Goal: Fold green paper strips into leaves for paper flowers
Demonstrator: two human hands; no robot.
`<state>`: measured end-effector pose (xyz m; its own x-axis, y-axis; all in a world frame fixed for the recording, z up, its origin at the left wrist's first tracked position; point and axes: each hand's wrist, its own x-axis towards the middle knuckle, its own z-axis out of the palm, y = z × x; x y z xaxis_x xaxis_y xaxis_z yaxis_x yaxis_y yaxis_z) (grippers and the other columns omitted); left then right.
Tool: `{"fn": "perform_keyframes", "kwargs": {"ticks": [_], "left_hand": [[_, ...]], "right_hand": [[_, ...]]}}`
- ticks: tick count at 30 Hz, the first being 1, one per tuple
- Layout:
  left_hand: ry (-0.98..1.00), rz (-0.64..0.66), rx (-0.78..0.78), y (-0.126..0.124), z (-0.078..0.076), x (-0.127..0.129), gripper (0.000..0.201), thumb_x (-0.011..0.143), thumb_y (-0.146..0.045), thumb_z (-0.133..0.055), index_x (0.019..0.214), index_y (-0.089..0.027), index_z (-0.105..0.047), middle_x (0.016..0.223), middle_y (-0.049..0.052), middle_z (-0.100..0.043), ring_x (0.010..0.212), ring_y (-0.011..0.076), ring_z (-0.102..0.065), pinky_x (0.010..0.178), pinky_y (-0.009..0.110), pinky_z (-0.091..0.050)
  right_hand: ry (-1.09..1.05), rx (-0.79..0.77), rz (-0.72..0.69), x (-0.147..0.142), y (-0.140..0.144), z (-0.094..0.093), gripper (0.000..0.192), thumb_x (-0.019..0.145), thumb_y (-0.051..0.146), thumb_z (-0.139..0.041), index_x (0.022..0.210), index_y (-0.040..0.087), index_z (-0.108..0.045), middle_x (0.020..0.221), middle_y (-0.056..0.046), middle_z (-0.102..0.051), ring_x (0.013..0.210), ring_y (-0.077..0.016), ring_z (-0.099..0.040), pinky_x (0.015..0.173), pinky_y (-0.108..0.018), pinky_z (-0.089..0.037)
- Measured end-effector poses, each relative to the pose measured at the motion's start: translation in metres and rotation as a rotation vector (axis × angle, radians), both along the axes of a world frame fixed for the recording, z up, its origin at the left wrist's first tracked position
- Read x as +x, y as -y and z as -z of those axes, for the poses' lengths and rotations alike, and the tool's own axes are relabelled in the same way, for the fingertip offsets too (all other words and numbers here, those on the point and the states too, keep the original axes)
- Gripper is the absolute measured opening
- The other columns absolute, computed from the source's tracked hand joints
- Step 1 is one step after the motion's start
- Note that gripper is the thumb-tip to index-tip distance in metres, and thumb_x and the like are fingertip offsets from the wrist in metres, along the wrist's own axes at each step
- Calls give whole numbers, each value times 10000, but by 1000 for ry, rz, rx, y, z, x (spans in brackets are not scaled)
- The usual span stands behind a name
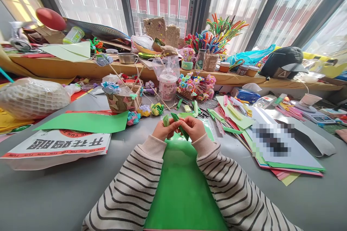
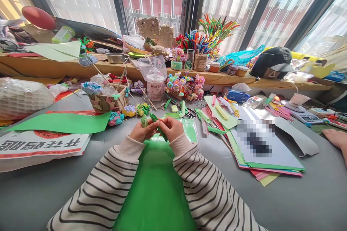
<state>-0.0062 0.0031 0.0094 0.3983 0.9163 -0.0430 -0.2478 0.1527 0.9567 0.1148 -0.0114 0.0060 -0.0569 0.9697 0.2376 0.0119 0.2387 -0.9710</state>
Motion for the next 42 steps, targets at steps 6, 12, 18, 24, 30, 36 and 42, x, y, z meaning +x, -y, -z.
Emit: {"fn": "perform_keyframes", "kwargs": {"ticks": [6, 12, 18, 24, 30, 36, 42], "left_hand": [[137, -82, -10, 2, 1, 0, 233, 549, -306, -632, 673, -127, -548, 307, -95, -351, 213, -7, -189, 259, 160, -68], [268, -226, 27, -2, 0, -3, 152, 556, -239, -628, 569, -121, -532, 275, -103, -299, 203, -2, -180, 245, 162, -91], [316, -257, 10, -3, 0, -5, 169, 553, -253, -626, 630, -117, -564, 308, -99, -339, 216, -8, -187, 249, 157, -95], [255, -298, 10, -3, -2, -4, 203, 526, -300, -635, 605, -131, -556, 322, -102, -331, 222, -8, -179, 258, 168, -85], [48, -326, 39, 0, 0, 0, 228, 537, -322, -636, 572, -116, -547, 297, -95, -316, 232, -1, -217, 272, 173, -90], [52, -244, 57, -1, 2, 2, 266, 553, -366, -618, 647, -127, -548, 285, -109, -272, 224, 7, -197, 270, 176, -97], [-84, -253, 40, 1, 3, 4, 298, 528, -386, -629, 565, -104, -542, 278, -100, -274, 240, 5, -222, 276, 170, -111]], "right_hand": [[-70, -2, -76, 0, -2, 1, 224, 595, 355, -580, 631, 154, -487, 557, -1, -561, 471, -109, -542, 462, -249, -459], [-108, -43, -271, 5, -7, 3, 292, 536, 274, -647, 770, 148, -528, 719, -24, -591, 687, -127, -566, 651, -283, -452], [-200, -177, -411, 14, -7, 0, 337, 508, 228, -677, 812, 160, -551, 737, -11, -601, 694, -112, -564, 638, -252, -447], [-225, -357, -404, 17, -6, -4, 321, 525, 302, -655, 804, 157, -595, 718, -10, -610, 625, -95, -561, 636, -258, -448], [67, -152, -186, 7, -3, -3, 231, 498, 303, -655, 646, 129, -620, 564, -6, -592, 533, -106, -529, 534, -246, -430], [69, -118, -131, 6, -2, -2, 210, 538, 326, -626, 597, 125, -615, 506, -7, -571, 457, -89, -495, 465, -232, -414], [21, -155, -169, 7, -3, -3, 239, 532, 350, -629, 614, 126, -624, 502, -2, -571, 452, -79, -498, 453, -216, -419]]}}
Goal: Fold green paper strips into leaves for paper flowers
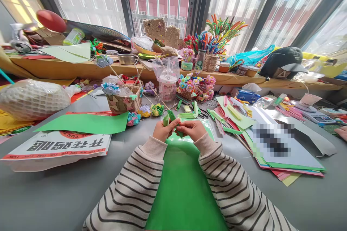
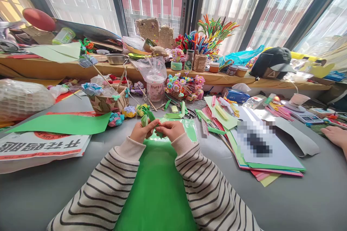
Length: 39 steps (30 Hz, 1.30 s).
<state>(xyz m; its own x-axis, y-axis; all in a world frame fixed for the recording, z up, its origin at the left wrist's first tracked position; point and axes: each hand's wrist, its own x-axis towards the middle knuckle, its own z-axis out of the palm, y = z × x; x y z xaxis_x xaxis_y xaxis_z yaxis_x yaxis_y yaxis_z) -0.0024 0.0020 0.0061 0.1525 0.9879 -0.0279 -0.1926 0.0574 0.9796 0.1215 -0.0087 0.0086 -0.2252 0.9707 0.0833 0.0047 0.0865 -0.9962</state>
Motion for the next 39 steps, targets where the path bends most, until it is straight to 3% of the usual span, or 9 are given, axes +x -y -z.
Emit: {"fn": "perform_keyframes", "kwargs": {"ticks": [4, 10, 14, 17, 23, 28, 31, 34, 39], "left_hand": [[124, -3, -9, 2, -4, -2, 288, 551, -381, -608, 644, -116, -547, 288, -97, -311, 222, 7, -208, 258, 166, -96], [288, 263, 46, 3, -7, -6, 280, 581, -346, -595, 760, -138, -537, 358, -75, -425, 223, -12, -176, 252, 138, -98], [272, 286, 36, 2, -6, -7, 236, 601, -339, -586, 707, -135, -531, 369, -67, -435, 224, -11, -190, 247, 138, -100], [232, 221, 28, 0, -5, -6, 229, 596, -341, -592, 601, -131, -504, 352, -68, -413, 220, -9, -204, 245, 143, -98], [138, 119, 39, -3, -1, -4, 328, 607, -367, -575, 434, -133, -424, 251, -100, -231, 208, -1, -175, 258, 155, -102], [78, 117, 36, -2, 3, 1, 369, 594, -408, -568, 409, -137, -399, 238, -100, -216, 205, 4, -185, 263, 159, -108], [52, 114, 26, -2, 4, 4, 368, 579, -408, -582, 428, -144, -375, 256, -100, -236, 211, 8, -208, 262, 158, -113], [143, 79, 54, -2, 3, 6, 293, 557, -367, -619, 611, -152, -426, 316, -111, -305, 230, 10, -219, 271, 150, -129], [404, 123, 9, 0, -5, 4, 307, 678, -438, -458, 778, -149, -430, 485, -41, -473, 307, 33, -313, 331, 175, -251]], "right_hand": [[-55, -138, -99, 1, 0, -2, 265, 533, 376, -627, 620, 126, -624, 510, -2, -578, 471, -89, -534, 486, -224, -441], [-266, -314, -290, 9, 1, -3, 249, 555, 369, -623, 626, 131, -618, 521, 16, -574, 430, -45, -504, 438, -162, -411], [-259, -350, -345, 9, 0, -2, 256, 566, 379, -615, 628, 130, -616, 529, 14, -573, 441, -45, -508, 456, -165, -421], [-154, -274, -250, 7, -1, -1, 300, 566, 410, -599, 683, 134, -619, 566, -4, -594, 517, -82, -554, 536, -214, -455], [178, 181, 77, 4, -1, 1, 277, 569, 307, -618, 786, 135, -616, 761, -63, -632, 696, -149, -578, 657, -279, -469], [365, 378, 194, -1, 0, 6, 160, 623, 197, -533, 750, 163, -624, 722, -46, -637, 636, -137, -583, 631, -265, -482], [459, 417, 263, -5, 0, 10, 140, 617, 172, -514, 711, 163, -617, 672, -39, -631, 585, -139, -574, 599, -269, -478], [456, 402, 291, -3, -2, 9, 127, 644, 219, -503, 676, 164, -612, 638, -36, -626, 553, -139, -563, 566, -268, -464], [154, 202, 317, 6, -6, 4, 182, 629, 320, -539, 663, 153, -600, 625, -40, -629, 589, -149, -566, 566, -269, -446]]}}
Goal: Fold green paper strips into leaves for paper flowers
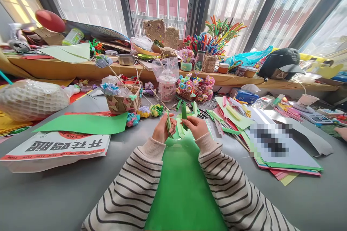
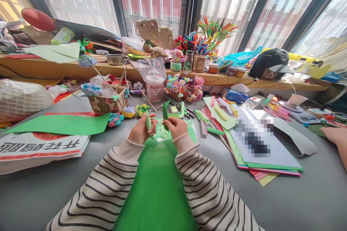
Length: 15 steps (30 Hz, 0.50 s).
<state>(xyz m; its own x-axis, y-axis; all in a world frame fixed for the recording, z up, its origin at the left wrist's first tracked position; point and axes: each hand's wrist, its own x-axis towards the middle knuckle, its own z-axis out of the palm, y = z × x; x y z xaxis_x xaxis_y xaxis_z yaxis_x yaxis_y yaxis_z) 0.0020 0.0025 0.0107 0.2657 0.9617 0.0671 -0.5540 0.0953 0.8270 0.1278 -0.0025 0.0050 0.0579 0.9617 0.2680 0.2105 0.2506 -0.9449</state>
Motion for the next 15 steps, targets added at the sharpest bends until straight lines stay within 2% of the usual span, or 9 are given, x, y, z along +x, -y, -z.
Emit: {"fn": "perform_keyframes", "kwargs": {"ticks": [3, 6, 10, 15], "left_hand": [[30, 28, -24, 1, -1, 0, 260, 731, -385, -396, 716, -131, -448, 494, -23, -466, 334, 37, -327, 353, 178, -270], [18, 9, -9, 0, 1, 0, 234, 720, -351, -437, 647, -129, -442, 499, -28, -440, 360, 33, -338, 359, 169, -273], [3, -19, 14, -2, 6, -1, 267, 648, -379, -534, 613, -141, -419, 520, -43, -413, 406, 40, -370, 372, 168, -294], [-64, -33, 30, -6, 11, -2, 299, 613, -406, -564, 600, -142, -425, 493, -57, -382, 428, 42, -385, 403, 168, -329]], "right_hand": [[-251, -139, -48, 1, -1, -3, 230, 568, 346, -591, 679, 145, -593, 632, -34, -628, 628, -147, -572, 595, -273, -447], [-389, -238, -116, 0, -1, -4, 260, 519, 351, -627, 669, 142, -587, 629, -23, -623, 634, -137, -574, 614, -271, -444], [-462, -269, -200, -1, -2, -2, 265, 501, 357, -641, 654, 152, -573, 619, -3, -613, 617, -112, -569, 619, -251, -436], [-447, -272, -263, -3, -1, -1, 254, 509, 367, -636, 632, 160, -554, 591, 9, -589, 584, -97, -554, 589, -233, -427]]}}
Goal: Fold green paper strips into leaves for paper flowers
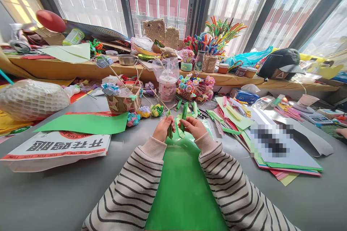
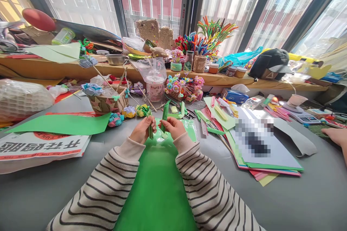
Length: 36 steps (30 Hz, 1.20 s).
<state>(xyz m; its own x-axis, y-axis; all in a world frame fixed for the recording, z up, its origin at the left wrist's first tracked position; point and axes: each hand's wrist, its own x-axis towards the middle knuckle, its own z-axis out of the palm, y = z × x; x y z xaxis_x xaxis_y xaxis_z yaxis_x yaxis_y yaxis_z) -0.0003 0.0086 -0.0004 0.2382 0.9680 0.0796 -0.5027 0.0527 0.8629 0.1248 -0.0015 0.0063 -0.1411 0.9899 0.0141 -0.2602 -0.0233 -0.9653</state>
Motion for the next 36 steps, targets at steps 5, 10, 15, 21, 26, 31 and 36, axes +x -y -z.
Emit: {"fn": "perform_keyframes", "kwargs": {"ticks": [5, 10, 15, 21, 26, 31, 36], "left_hand": [[35, 22, -16, 0, 0, 1, 306, 621, -419, -550, 680, -128, -478, 457, -70, -333, 358, 20, -300, 329, 146, -248], [87, 101, -22, 3, -5, 0, 325, 641, -427, -528, 764, -130, -476, 437, -88, -288, 310, 6, -217, 294, 132, -181], [40, 143, 20, 6, -7, -1, 268, 631, -381, -559, 651, -148, -427, 415, -93, -284, 290, 2, -227, 288, 121, -180], [2, 239, 24, 8, -7, 0, 266, 660, -399, -516, 625, -151, -424, 406, -70, -351, 292, 26, -300, 292, 143, -243], [-25, 421, -27, 10, -7, 0, 258, 674, -391, -501, 619, -154, -414, 376, -85, -293, 268, 15, -231, 275, 130, -206], [-11, 463, -19, 11, -6, 0, 252, 678, -385, -495, 623, -153, -416, 377, -87, -282, 269, 15, -228, 274, 128, -207], [-25, 447, -40, 11, -6, 1, 256, 666, -389, -509, 634, -153, -416, 375, -90, -277, 267, 15, -228, 273, 127, -208]], "right_hand": [[3, 13, -13, -2, 2, -1, 246, 516, 364, -632, 608, 157, -535, 558, 19, -563, 542, -82, -532, 556, -222, -420], [-46, 22, -24, -1, 2, -2, 265, 518, 357, -634, 651, 151, -532, 534, 35, -545, 504, -71, -515, 557, -232, -423], [-38, 54, -34, -2, 2, -1, 278, 525, 361, -628, 672, 149, -526, 549, 30, -547, 502, -75, -511, 549, -241, -424], [50, 222, 49, 0, 5, -8, 244, 604, 383, -564, 711, 169, -513, 689, -8, -577, 580, -94, -522, 612, -260, -429], [93, 391, 85, 4, 10, -16, 185, 699, 353, -478, 792, 192, -486, 936, -43, -565, 625, -94, -520, 657, -269, -421], [121, 480, 67, 3, 11, -16, 136, 730, 301, -454, 806, 192, -483, 906, -46, -570, 636, -98, -512, 649, -268, -415], [172, 484, 72, 2, 11, -16, 147, 728, 319, -453, 804, 198, -490, 864, -36, -576, 644, -105, -516, 659, -272, -412]]}}
